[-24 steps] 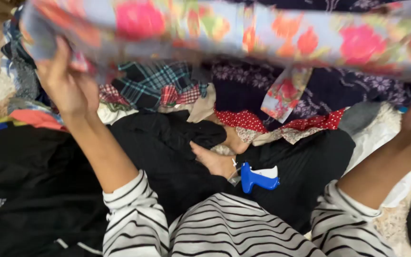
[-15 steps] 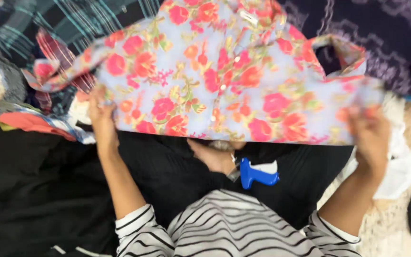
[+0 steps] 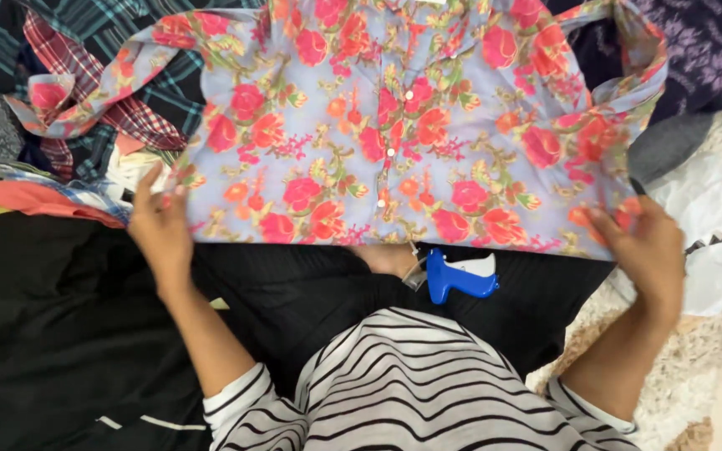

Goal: Attaching price tags to various shirts using a tagging gun while sorting through a pile on the floor

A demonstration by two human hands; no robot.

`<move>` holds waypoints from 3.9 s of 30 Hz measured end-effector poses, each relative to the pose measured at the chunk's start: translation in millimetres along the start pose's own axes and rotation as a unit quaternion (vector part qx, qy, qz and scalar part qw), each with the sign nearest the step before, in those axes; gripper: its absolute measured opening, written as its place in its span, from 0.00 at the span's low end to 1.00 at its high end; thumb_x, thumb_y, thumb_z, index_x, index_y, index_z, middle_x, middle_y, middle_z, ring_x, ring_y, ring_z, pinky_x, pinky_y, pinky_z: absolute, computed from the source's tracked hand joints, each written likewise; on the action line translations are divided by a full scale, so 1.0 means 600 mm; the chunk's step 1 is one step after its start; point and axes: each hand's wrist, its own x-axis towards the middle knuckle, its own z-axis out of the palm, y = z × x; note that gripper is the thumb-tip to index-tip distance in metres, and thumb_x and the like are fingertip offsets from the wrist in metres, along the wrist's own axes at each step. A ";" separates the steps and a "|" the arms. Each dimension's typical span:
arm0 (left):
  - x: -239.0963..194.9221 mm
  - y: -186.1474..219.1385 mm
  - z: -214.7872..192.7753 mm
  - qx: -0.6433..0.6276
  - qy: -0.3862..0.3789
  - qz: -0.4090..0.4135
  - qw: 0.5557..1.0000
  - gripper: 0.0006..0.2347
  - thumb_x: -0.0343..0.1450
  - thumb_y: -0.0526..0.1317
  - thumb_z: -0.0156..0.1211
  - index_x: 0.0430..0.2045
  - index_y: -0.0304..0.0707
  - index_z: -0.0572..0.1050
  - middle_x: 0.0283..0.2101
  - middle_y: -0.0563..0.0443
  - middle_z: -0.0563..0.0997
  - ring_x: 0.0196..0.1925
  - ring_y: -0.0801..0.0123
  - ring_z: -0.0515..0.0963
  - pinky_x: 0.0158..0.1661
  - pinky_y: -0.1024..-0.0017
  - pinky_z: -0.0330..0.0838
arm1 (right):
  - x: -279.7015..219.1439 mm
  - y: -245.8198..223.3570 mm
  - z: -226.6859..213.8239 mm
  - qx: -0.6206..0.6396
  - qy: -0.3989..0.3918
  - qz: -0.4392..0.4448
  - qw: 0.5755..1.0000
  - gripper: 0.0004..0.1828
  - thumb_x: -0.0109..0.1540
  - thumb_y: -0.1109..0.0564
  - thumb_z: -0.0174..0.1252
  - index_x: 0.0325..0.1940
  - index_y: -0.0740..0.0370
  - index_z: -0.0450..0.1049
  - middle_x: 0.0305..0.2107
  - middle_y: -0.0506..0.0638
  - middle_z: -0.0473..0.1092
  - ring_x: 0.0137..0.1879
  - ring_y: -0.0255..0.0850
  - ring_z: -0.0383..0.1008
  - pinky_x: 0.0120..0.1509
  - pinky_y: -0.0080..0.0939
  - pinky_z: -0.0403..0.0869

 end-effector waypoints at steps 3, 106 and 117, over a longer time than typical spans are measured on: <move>-0.016 0.012 -0.050 0.033 0.012 0.001 0.999 0.18 0.77 0.39 0.64 0.63 0.40 0.75 0.32 0.51 0.74 0.35 0.67 0.72 0.43 0.67 0.68 | -0.016 -0.010 -0.038 -0.153 -0.030 0.002 0.988 0.31 0.64 0.33 0.67 0.33 0.60 0.64 0.25 0.51 0.60 0.35 0.46 0.60 0.40 0.48 0.59; -0.208 0.371 0.490 -0.430 -0.281 -0.139 0.846 0.07 0.76 0.40 0.60 0.41 0.37 0.80 0.35 0.51 0.85 0.33 0.77 0.81 0.32 0.75 0.78 | -0.123 -0.100 0.075 0.082 -0.325 -0.246 0.910 0.06 0.58 0.65 0.59 0.33 0.73 0.79 0.31 0.72 0.78 0.39 0.73 0.78 0.45 0.68 0.74; -0.188 0.272 0.475 -0.408 -0.231 -0.105 0.877 0.11 0.76 0.37 0.59 0.50 0.32 0.78 0.37 0.46 0.85 0.39 0.68 0.84 0.46 0.65 0.78 | -0.181 -0.026 0.264 -0.341 -0.157 -0.350 0.858 0.35 0.48 0.50 0.73 0.58 0.55 0.73 0.45 0.55 0.71 0.53 0.54 0.70 0.55 0.53 0.69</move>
